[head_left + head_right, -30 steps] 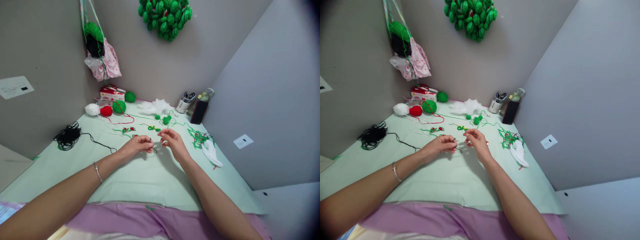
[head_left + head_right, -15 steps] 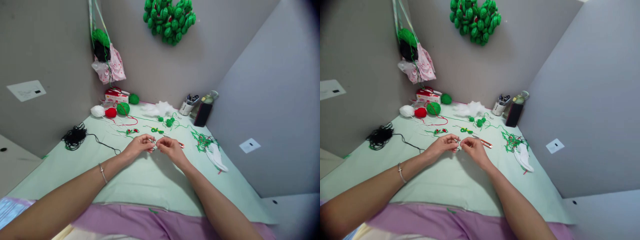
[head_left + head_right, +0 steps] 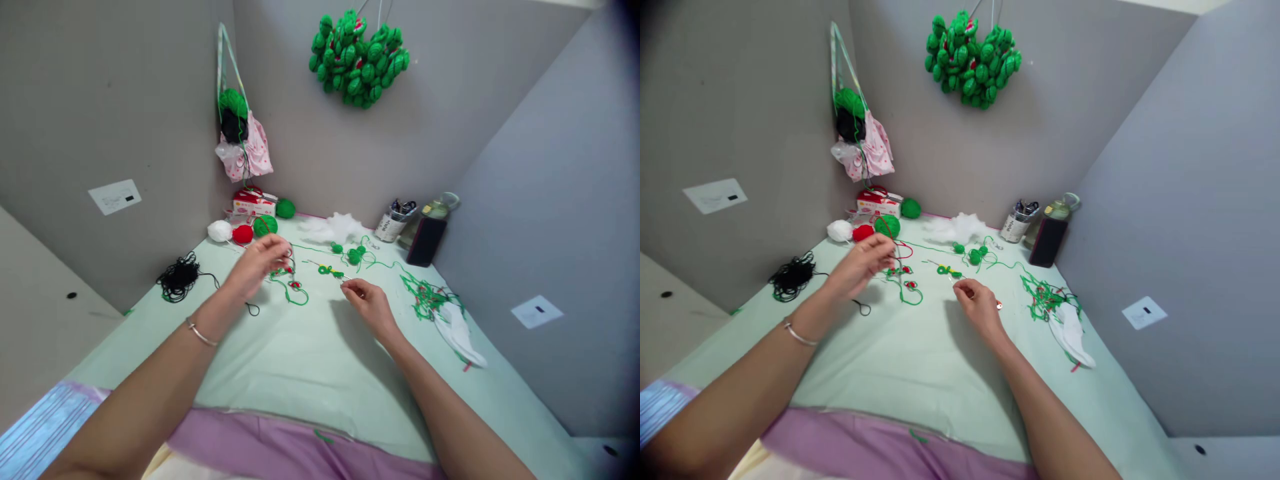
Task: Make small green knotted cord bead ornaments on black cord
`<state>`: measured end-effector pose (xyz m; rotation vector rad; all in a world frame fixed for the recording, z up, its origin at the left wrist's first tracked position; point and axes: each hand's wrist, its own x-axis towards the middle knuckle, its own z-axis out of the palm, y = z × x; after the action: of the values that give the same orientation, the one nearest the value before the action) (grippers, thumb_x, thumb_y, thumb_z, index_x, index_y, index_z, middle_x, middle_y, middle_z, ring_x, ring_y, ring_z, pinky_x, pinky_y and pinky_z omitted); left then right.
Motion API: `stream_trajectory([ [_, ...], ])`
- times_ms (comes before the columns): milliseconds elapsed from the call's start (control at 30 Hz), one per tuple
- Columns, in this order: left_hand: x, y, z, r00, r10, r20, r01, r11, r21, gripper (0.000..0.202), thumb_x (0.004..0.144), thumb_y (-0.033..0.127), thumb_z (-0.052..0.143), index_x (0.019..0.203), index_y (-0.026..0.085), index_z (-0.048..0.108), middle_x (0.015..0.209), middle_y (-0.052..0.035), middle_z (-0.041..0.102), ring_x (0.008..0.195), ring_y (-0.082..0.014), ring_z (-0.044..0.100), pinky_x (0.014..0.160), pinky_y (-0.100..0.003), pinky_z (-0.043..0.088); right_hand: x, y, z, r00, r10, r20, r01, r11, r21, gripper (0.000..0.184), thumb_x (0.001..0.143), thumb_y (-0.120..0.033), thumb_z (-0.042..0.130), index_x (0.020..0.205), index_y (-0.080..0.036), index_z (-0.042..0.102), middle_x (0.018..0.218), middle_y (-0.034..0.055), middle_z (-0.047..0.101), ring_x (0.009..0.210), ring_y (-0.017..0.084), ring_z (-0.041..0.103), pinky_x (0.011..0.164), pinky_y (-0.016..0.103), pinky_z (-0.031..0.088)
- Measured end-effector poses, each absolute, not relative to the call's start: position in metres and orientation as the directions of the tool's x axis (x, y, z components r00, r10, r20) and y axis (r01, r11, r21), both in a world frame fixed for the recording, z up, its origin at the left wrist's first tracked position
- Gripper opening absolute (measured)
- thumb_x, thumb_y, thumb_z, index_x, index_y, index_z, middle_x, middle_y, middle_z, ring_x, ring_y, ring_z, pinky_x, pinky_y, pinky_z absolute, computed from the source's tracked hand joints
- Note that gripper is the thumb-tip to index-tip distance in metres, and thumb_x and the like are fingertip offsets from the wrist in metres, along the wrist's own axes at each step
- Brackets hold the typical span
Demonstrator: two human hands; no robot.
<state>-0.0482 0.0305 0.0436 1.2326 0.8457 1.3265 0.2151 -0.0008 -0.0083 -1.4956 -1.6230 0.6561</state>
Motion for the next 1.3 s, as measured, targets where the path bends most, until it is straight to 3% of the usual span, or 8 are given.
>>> stream_trajectory([
  [133, -0.109, 0.058, 0.056, -0.170, 0.934, 0.316, -0.141, -0.340, 0.930, 0.017, 0.075, 0.030, 0.071, 0.082, 0.019, 0.060, 0.077, 0.0024, 0.058, 0.068, -0.0109, 0.054, 0.073, -0.027, 0.047, 0.212, -0.005, -0.005, -0.002, 0.975, 0.224, 0.594, 0.181, -0.784, 0.020, 0.079, -0.037, 0.059, 0.078, -0.019, 0.069, 0.073, 0.0045, 0.066, 0.063, 0.018, 0.054, 0.062, 0.030, 0.040],
  [233, -0.149, 0.071, 0.052, -0.295, 0.843, 0.449, 0.393, -0.321, 0.862, 0.020, 0.071, 0.030, 0.075, 0.085, 0.019, 0.064, 0.085, -0.0014, 0.061, 0.080, -0.0173, 0.057, 0.081, -0.032, 0.045, 0.210, -0.007, -0.004, -0.029, 0.972, 0.234, 0.648, 0.197, -0.736, 0.018, 0.080, -0.033, 0.058, 0.076, -0.020, 0.069, 0.069, 0.0028, 0.062, 0.061, 0.016, 0.051, 0.062, 0.030, 0.039],
  [333, -0.158, 0.070, 0.048, -0.360, 0.760, 0.540, 0.629, -0.230, 0.743, 0.031, 0.068, 0.027, 0.079, 0.094, 0.018, 0.064, 0.107, -0.0059, 0.059, 0.107, -0.0254, 0.054, 0.099, -0.041, 0.039, 0.210, -0.007, -0.007, -0.062, 0.971, 0.232, 0.659, 0.215, -0.721, 0.017, 0.080, -0.031, 0.057, 0.077, -0.020, 0.070, 0.071, 0.0023, 0.060, 0.060, 0.015, 0.050, 0.062, 0.030, 0.038],
  [467, -0.110, 0.052, 0.045, -0.198, 0.792, 0.577, 0.508, -0.421, 0.752, 0.016, 0.082, 0.032, 0.065, 0.074, 0.020, 0.060, 0.104, -0.0057, 0.064, 0.109, -0.0245, 0.055, 0.104, -0.040, 0.036, 0.209, -0.006, -0.010, -0.111, 0.966, 0.233, 0.636, 0.249, -0.731, 0.016, 0.081, -0.030, 0.058, 0.079, -0.020, 0.070, 0.071, 0.0014, 0.058, 0.063, 0.015, 0.050, 0.062, 0.029, 0.037],
  [567, -0.054, 0.033, 0.034, 0.127, 0.886, 0.445, 0.363, -0.459, 0.811, 0.013, 0.086, 0.033, 0.059, 0.083, 0.021, 0.064, 0.103, -0.0057, 0.068, 0.103, -0.0235, 0.059, 0.098, -0.038, 0.041, 0.207, -0.007, -0.011, -0.147, 0.960, 0.239, 0.594, 0.279, -0.754, 0.014, 0.081, -0.029, 0.058, 0.079, -0.020, 0.069, 0.072, 0.0012, 0.058, 0.064, 0.015, 0.051, 0.062, 0.028, 0.037],
  [733, 0.001, 0.012, 0.000, 0.529, 0.777, 0.342, 0.397, -0.583, 0.709, 0.017, 0.090, 0.030, 0.053, 0.091, 0.023, 0.069, 0.105, -0.0077, 0.068, 0.108, -0.0256, 0.055, 0.097, -0.039, 0.039, 0.201, -0.011, -0.010, -0.190, 0.944, 0.271, 0.551, 0.331, -0.766, 0.012, 0.082, -0.025, 0.059, 0.080, -0.019, 0.069, 0.073, 0.0011, 0.057, 0.065, 0.014, 0.050, 0.063, 0.028, 0.038],
  [1133, 0.005, 0.005, -0.015, 0.595, 0.777, 0.205, 0.246, -0.418, 0.874, 0.019, 0.091, 0.031, 0.048, 0.089, 0.021, 0.063, 0.082, 0.0000, 0.064, 0.081, -0.0181, 0.057, 0.076, -0.027, 0.042, 0.196, -0.016, -0.002, -0.154, 0.976, 0.154, 0.207, 0.184, -0.961, 0.015, 0.081, -0.033, 0.065, 0.076, -0.018, 0.065, 0.065, -0.0014, 0.061, 0.062, 0.013, 0.055, 0.061, 0.026, 0.042],
  [1300, 0.005, 0.006, -0.018, 0.578, 0.789, 0.208, 0.305, -0.445, 0.842, 0.019, 0.091, 0.032, 0.049, 0.087, 0.020, 0.063, 0.087, -0.0016, 0.065, 0.084, -0.0183, 0.058, 0.078, -0.028, 0.044, 0.199, -0.017, 0.001, -0.116, 0.988, 0.097, -0.026, 0.095, -0.995, 0.026, 0.081, -0.044, 0.068, 0.080, -0.019, 0.059, 0.084, 0.0035, 0.070, 0.071, 0.014, 0.065, 0.068, 0.028, 0.052],
])
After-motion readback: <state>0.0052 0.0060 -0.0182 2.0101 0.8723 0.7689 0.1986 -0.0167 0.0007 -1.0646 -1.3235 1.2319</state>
